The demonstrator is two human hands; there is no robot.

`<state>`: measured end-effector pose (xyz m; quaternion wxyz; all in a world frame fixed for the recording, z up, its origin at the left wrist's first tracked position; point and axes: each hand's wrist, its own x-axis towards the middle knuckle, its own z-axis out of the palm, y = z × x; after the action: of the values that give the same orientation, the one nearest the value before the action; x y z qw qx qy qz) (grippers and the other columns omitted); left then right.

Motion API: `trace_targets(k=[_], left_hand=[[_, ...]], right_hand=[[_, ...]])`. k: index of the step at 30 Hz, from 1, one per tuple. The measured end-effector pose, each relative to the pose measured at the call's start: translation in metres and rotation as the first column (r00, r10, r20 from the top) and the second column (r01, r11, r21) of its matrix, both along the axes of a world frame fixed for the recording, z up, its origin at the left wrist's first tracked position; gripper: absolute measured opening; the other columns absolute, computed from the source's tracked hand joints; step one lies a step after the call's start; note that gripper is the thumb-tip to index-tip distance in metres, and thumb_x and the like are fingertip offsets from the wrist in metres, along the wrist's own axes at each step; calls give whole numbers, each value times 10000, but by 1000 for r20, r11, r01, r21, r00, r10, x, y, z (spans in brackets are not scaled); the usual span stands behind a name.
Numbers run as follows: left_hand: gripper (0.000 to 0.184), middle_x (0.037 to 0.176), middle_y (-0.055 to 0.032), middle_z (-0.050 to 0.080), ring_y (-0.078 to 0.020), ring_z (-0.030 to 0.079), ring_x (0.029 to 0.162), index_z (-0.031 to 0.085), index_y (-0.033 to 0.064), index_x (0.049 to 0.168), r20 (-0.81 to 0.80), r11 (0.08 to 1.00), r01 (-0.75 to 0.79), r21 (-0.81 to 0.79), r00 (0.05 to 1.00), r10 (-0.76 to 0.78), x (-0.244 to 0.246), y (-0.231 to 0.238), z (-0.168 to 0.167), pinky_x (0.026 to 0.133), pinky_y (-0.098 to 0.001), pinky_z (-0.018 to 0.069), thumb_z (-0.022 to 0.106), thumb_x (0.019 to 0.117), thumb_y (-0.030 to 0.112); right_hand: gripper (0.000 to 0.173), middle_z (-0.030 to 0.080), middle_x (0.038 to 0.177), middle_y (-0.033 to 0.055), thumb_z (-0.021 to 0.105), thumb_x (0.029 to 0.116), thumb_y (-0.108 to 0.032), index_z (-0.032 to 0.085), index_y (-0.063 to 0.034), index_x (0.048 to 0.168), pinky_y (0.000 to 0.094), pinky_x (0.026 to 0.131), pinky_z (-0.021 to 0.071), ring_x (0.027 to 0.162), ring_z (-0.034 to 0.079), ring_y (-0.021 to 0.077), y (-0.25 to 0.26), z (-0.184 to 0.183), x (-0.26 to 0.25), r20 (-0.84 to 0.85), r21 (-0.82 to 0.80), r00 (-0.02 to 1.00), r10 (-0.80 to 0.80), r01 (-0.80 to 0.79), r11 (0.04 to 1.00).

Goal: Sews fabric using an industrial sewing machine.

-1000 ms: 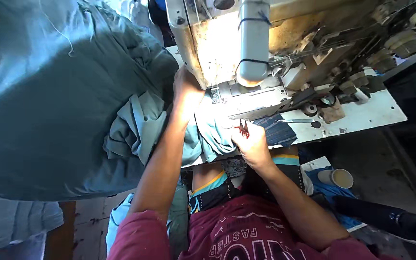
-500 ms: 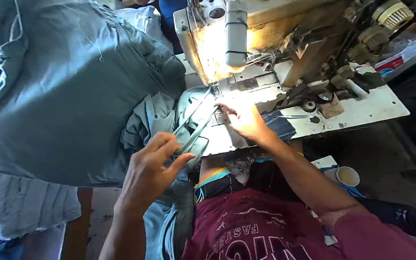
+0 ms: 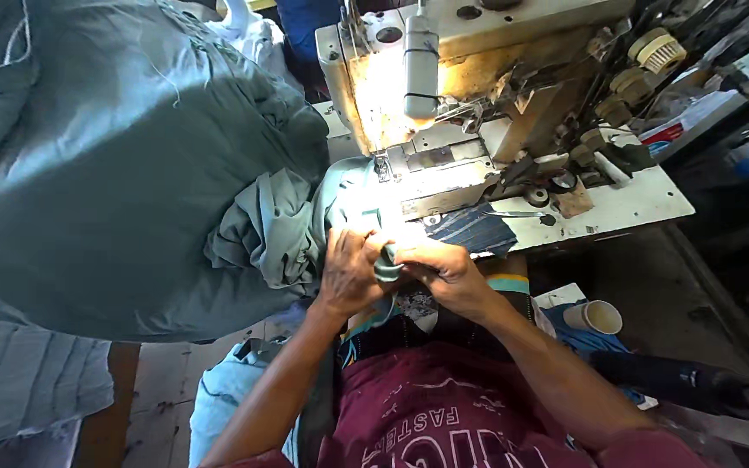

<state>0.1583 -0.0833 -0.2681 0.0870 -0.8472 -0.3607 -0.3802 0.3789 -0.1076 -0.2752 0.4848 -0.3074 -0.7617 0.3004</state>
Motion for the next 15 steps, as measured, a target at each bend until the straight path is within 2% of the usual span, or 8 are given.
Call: trace_targets(k=[1, 2, 3, 5, 8, 12, 15], left_hand=[[482, 1311, -149, 601, -342, 550, 1201, 672, 148, 1282, -61, 999, -23, 28, 998, 25, 2, 9, -10, 1048, -524, 409, 743, 860, 370], [473, 1374, -148, 601, -356, 550, 1252, 659, 163, 1346, -102, 998, -26, 56, 994, 32, 2, 18, -15, 1093, -556, 380, 702, 892, 292], [440, 1376, -127, 635, -345, 579, 1252, 681, 165, 1344, -115, 997, -4, 79, 993, 13, 1, 26, -15, 1109, -574, 370, 678, 906, 209], [350, 1294, -60, 709, -306, 626, 1203, 751, 156, 1229, -143, 993, 48, 104, 989, -33, -3, 35, -5, 1099, -565, 380, 636, 905, 99], [220, 1120, -19, 752, -303, 627, 1075, 789, 168, 1043, -229, 996, 26, 82, 973, -7, -3, 33, 14, 1032, -563, 379, 642, 886, 123], [138, 1088, -1, 731, -289, 611, 1052, 764, 173, 959, -350, 1000, -11, 15, 937, 16, 1, 25, 37, 1023, -562, 375, 664, 883, 116], [160, 1100, 2, 735, -288, 620, 1082, 773, 171, 965, -372, 1000, 0, -15, 928, -6, 0, 23, 43, 1051, -568, 367, 660, 888, 86]], right_hand=[[148, 743, 1094, 49, 654, 1007, -106, 767, -42, 1077, 322, 945, 597, 1043, 700, 120, -3, -4, -1, -23, -18, 999, -31, 30, 999], [143, 743, 1081, 50, 664, 1002, -110, 767, -39, 1072, 314, 932, 599, 1027, 702, 120, -6, -6, -2, -42, -36, 997, -58, 56, 998], [135, 741, 1061, 48, 673, 997, -110, 767, -38, 1063, 301, 909, 601, 1000, 701, 115, -8, -7, -3, -58, -52, 995, -83, 80, 995], [125, 737, 1003, 40, 691, 985, -116, 772, -42, 1043, 270, 841, 597, 924, 692, 96, -10, -9, -3, -90, -94, 987, -130, 122, 988], [105, 731, 944, 46, 707, 969, -108, 768, -28, 1000, 246, 767, 589, 842, 681, 83, -12, -8, -1, -151, -170, 975, -164, 137, 976], [99, 727, 934, 51, 708, 964, -94, 763, -15, 991, 233, 730, 582, 803, 671, 78, -14, -6, 0, -205, -237, 964, -172, 122, 964], [104, 720, 919, 45, 701, 967, -95, 759, -10, 982, 220, 706, 568, 773, 654, 64, -12, -5, 0, -221, -268, 959, -178, 116, 956]])
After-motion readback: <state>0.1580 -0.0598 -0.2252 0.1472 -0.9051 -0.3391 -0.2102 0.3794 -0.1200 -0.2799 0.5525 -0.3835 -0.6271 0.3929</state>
